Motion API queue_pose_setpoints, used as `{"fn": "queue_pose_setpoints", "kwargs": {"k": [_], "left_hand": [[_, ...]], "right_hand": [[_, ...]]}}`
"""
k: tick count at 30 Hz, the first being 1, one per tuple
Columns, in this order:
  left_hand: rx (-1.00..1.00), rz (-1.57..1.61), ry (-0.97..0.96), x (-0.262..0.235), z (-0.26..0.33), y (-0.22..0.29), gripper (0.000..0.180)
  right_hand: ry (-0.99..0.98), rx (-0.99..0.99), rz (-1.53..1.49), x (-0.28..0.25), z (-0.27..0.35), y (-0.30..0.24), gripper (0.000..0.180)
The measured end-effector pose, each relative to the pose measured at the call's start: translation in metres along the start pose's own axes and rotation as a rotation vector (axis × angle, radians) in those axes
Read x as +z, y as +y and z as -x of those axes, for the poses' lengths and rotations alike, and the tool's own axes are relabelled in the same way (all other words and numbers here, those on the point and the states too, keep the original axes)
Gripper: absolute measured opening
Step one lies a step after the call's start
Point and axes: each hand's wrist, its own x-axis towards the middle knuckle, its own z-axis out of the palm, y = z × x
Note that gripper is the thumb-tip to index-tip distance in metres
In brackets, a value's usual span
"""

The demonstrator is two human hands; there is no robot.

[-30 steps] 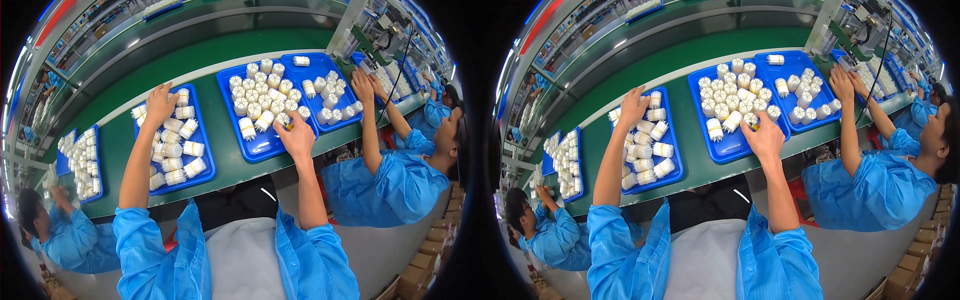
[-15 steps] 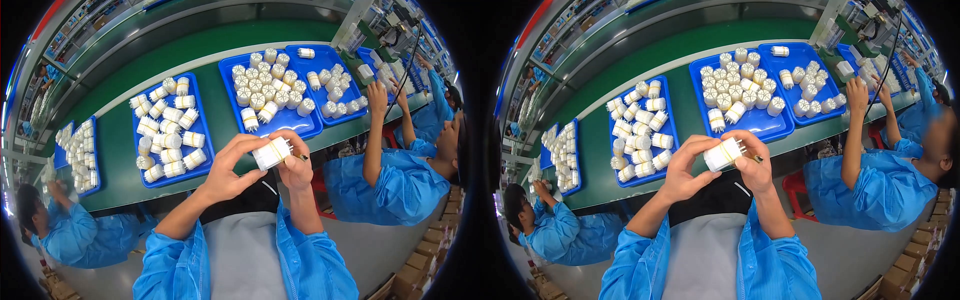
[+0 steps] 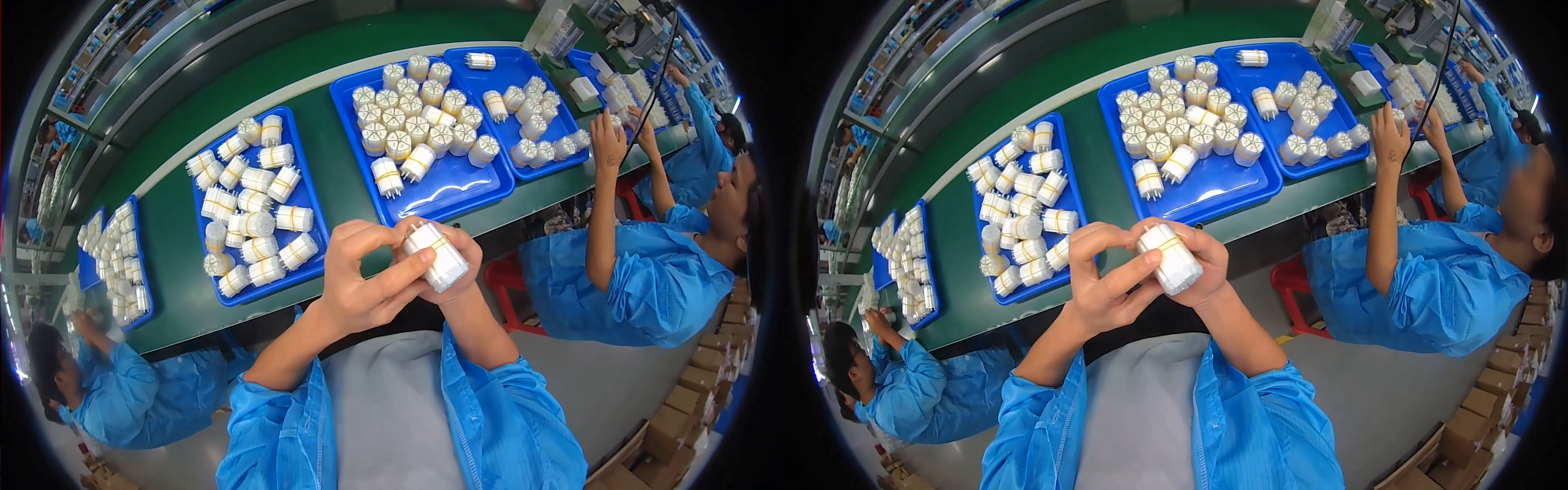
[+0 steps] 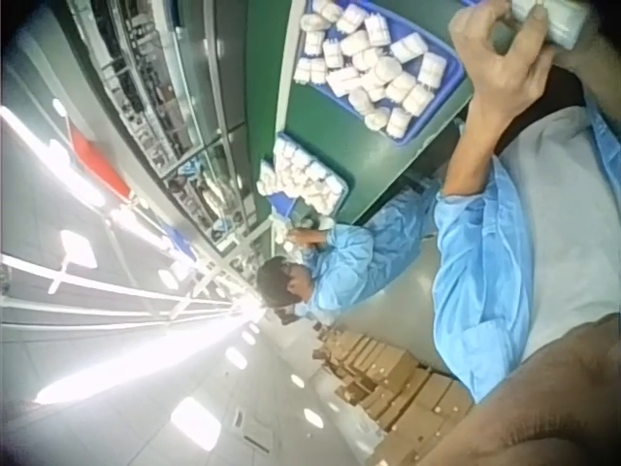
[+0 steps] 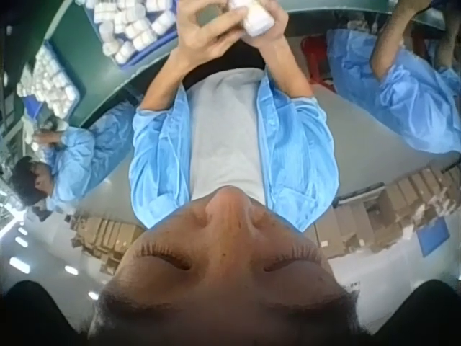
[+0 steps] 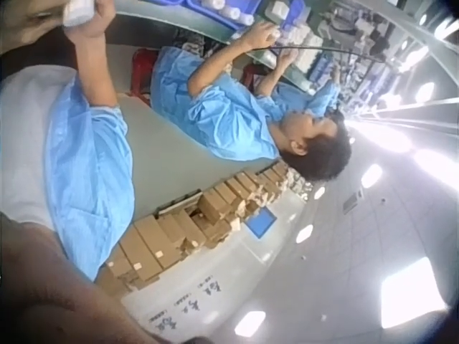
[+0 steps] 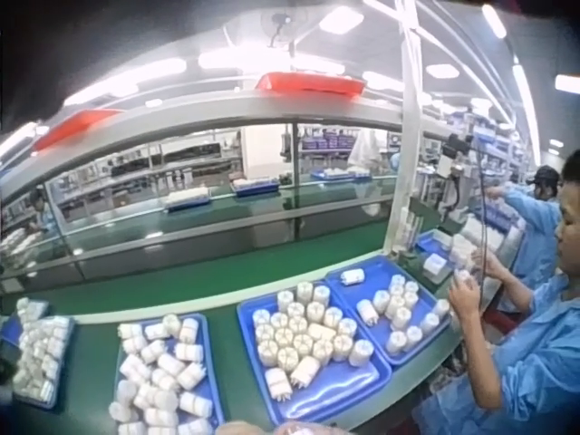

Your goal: The person assembles small cylindrical plastic components using a handheld tool.

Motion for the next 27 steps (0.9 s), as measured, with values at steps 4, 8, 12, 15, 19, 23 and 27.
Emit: {"fn": "queue_pose_setpoints", "kwargs": {"k": [4, 8, 12, 15, 19, 23, 27], "left_hand": [[-0.012, -0.070, -0.063, -0.001, -0.008, 0.007, 0.053], [-0.006, -0.040, -0.100, 0.003, -0.009, 0.001, 0.055], [-0.053, -0.027, -0.188, -0.001, -0.015, 0.005, 0.055], [-0.134, 0.041, -0.149, -0.002, -0.012, 0.005, 0.052], [-0.368, 0.107, -0.071, -0.004, -0.005, 0.008, 0.048], [-0.524, 0.107, -0.046, -0.006, -0.002, 0.011, 0.046], [-0.573, 0.138, -0.027, -0.007, -0.002, 0.007, 0.045]], "right_hand": [[-0.043, 0.055, -0.092, -0.007, 0.000, 0.004, 0.056], [0.026, 0.066, -0.215, 0.001, 0.002, 0.015, 0.047], [0.272, 0.030, -0.216, 0.007, 0.011, 0.023, 0.038], [0.598, -0.186, 0.506, 0.012, -0.002, 0.021, 0.034], [0.346, -0.308, 0.505, 0.006, 0.002, -0.010, 0.044], [0.330, -0.300, 0.518, 0.011, 0.003, -0.013, 0.043], [0.322, -0.293, 0.555, 0.012, 0.005, -0.011, 0.042]]}}
